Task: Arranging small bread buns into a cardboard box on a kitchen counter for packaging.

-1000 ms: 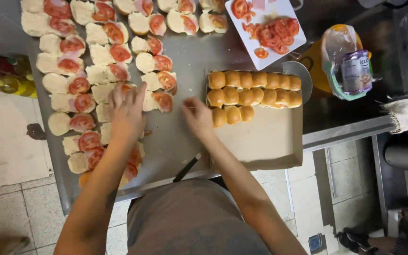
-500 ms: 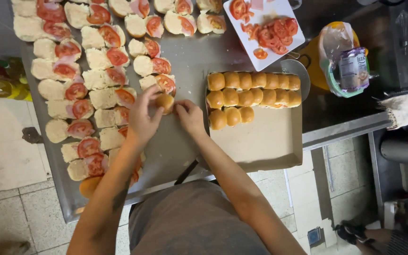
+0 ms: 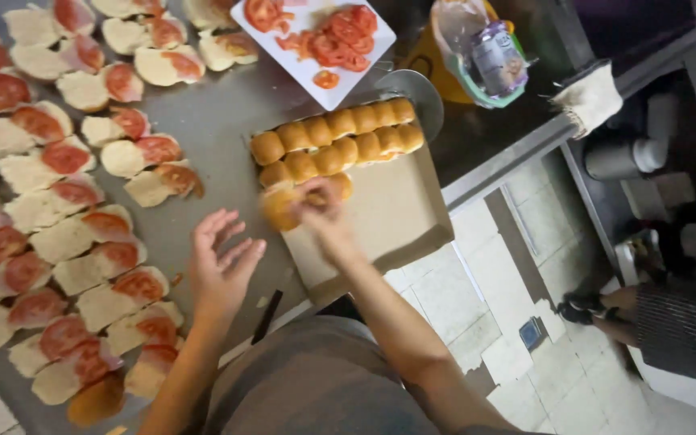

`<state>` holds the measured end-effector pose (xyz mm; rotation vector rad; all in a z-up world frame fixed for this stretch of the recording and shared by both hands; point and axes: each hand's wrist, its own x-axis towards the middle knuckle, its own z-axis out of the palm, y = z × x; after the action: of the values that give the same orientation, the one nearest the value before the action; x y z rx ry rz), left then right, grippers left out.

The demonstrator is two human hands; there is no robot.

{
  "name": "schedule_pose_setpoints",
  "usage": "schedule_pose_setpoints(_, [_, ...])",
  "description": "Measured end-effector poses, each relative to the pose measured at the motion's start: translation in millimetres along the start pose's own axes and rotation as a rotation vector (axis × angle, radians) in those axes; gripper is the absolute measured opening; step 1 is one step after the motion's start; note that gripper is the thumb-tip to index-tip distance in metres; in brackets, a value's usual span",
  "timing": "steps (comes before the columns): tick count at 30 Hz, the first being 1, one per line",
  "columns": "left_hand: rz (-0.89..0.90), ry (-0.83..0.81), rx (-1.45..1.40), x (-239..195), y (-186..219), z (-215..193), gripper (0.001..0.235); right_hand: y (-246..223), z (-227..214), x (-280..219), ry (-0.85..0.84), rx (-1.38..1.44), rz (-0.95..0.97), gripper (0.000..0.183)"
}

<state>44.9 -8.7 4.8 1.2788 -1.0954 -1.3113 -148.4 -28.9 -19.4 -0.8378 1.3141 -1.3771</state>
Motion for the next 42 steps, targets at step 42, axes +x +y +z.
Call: schedule_pose_setpoints(42, [0.508,0.154,1.078,121.4,-54.5,-96.8,0.070,99.2,134.9,106.1,-0.132,-0.163,0.412,0.038])
